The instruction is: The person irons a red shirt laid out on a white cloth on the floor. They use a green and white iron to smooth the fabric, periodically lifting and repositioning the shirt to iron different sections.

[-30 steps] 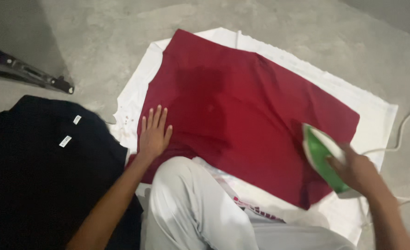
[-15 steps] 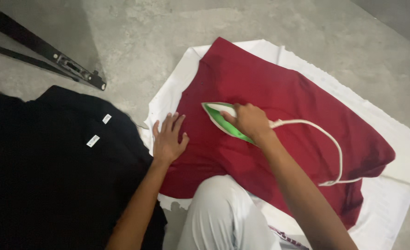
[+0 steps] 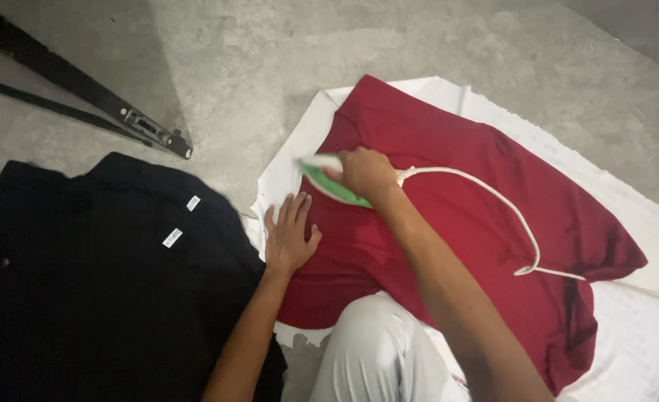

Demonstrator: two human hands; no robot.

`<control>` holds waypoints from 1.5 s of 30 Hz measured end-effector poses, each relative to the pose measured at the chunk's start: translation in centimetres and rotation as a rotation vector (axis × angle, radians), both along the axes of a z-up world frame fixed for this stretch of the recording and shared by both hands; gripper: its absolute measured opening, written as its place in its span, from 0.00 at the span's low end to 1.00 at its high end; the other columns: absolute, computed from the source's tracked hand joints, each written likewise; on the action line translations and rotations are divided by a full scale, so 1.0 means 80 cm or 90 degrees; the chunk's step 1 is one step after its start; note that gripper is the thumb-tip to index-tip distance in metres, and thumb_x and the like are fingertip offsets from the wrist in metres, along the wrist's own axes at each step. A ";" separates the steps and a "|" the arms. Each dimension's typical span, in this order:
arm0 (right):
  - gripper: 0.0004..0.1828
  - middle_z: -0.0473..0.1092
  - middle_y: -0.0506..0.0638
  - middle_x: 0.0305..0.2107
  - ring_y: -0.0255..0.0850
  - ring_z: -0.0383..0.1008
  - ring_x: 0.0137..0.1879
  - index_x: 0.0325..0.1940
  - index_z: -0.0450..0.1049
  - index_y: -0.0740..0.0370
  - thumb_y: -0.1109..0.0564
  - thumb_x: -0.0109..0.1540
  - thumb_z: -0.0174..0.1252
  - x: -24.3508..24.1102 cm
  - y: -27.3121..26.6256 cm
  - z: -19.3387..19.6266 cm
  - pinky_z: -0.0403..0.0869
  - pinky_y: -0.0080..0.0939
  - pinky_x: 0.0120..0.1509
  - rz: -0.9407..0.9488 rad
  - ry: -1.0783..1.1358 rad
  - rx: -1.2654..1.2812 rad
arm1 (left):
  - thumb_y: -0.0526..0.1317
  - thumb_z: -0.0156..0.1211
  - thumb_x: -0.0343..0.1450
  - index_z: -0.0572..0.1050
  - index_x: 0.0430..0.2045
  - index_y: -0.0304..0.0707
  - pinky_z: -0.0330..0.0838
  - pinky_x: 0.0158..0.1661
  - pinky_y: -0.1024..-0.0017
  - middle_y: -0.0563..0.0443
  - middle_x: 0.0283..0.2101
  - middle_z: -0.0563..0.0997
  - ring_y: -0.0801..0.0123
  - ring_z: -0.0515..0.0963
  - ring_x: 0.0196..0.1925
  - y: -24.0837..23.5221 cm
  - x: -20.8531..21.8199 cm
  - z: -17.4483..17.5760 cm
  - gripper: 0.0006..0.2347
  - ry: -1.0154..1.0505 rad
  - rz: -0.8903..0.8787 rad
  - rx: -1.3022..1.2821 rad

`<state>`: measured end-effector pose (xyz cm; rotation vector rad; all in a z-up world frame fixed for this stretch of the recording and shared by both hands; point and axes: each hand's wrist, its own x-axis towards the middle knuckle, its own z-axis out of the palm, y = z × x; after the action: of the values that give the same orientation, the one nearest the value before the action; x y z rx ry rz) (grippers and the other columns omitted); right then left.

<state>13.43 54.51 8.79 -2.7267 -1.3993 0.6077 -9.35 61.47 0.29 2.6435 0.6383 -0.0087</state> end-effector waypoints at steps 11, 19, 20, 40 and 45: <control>0.39 0.78 0.66 0.36 0.66 0.82 0.46 0.47 0.80 0.63 0.24 0.67 0.48 0.024 0.019 -0.043 0.80 0.68 0.47 -0.123 -0.015 0.072 | 0.51 0.46 0.75 0.65 0.70 0.45 0.43 0.74 0.43 0.49 0.72 0.69 0.59 0.62 0.78 -0.002 -0.002 -0.010 0.26 -0.020 0.011 0.026; 0.28 0.79 0.66 0.40 0.66 0.81 0.51 0.50 0.81 0.64 0.37 0.67 0.55 0.021 0.008 -0.002 0.80 0.66 0.52 -0.147 0.010 0.009 | 0.50 0.47 0.75 0.66 0.69 0.45 0.45 0.73 0.42 0.49 0.68 0.71 0.59 0.64 0.77 -0.002 -0.001 -0.006 0.25 -0.053 0.013 0.025; 0.33 0.79 0.65 0.38 0.65 0.82 0.49 0.48 0.81 0.64 0.30 0.67 0.51 0.033 0.012 -0.024 0.80 0.65 0.50 -0.176 0.007 0.038 | 0.50 0.47 0.75 0.66 0.68 0.44 0.45 0.73 0.42 0.48 0.68 0.71 0.58 0.65 0.76 -0.002 -0.001 -0.007 0.25 -0.057 0.013 0.037; 0.41 0.78 0.70 0.37 0.68 0.81 0.48 0.49 0.82 0.66 0.25 0.70 0.45 0.031 -0.052 -0.010 0.80 0.66 0.48 -0.225 -0.017 -0.015 | 0.48 0.53 0.71 0.69 0.67 0.42 0.51 0.69 0.40 0.45 0.65 0.73 0.55 0.69 0.73 -0.001 0.000 -0.020 0.26 -0.132 0.010 0.075; 0.39 0.79 0.71 0.44 0.69 0.80 0.55 0.53 0.82 0.63 0.27 0.67 0.45 0.001 -0.060 0.032 0.78 0.67 0.57 -0.150 0.071 -0.048 | 0.48 0.53 0.71 0.69 0.66 0.42 0.51 0.69 0.41 0.46 0.64 0.74 0.56 0.69 0.73 -0.003 -0.003 -0.023 0.26 -0.127 0.009 0.076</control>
<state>13.55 49.74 11.38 -2.8064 -1.0329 0.7960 -9.56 61.24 -1.52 2.7087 0.6063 0.3016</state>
